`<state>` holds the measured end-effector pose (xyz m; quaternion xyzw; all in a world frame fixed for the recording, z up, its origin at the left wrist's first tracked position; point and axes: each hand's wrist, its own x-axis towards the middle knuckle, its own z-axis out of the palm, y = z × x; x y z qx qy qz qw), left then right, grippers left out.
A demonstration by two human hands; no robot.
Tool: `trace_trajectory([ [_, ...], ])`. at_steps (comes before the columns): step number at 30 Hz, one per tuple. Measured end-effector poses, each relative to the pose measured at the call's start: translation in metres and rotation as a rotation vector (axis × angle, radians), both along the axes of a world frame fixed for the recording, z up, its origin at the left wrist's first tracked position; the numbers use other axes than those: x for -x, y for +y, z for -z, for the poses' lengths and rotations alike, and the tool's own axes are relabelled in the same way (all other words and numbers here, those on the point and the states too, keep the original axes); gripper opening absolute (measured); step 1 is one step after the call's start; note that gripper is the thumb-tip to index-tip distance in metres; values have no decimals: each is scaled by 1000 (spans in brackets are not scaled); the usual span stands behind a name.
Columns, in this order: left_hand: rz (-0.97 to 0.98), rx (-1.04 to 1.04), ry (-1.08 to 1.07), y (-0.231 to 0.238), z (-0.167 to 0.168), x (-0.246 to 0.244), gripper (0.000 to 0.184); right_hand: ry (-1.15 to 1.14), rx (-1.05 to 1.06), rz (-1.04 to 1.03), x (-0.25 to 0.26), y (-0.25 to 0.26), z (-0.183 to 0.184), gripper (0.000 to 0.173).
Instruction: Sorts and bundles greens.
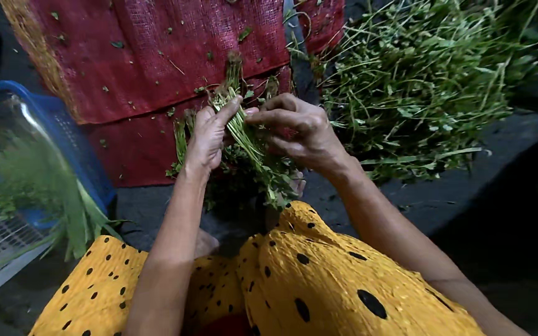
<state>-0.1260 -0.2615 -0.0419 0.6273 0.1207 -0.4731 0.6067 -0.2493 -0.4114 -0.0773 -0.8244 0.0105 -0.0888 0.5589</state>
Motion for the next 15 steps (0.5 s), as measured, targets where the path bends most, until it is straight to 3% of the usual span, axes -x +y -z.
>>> trace_trajectory([
  [3,23,-56,20,3,0,-2,18,-3,-2,-18,-1,1,2,23],
  [12,131,-135,73,2,4,1,21,-95,312,-12,-2,2,9,14],
  [15,195,-111,61,4,10,2,25,13,176,9,-2,1,14,18],
])
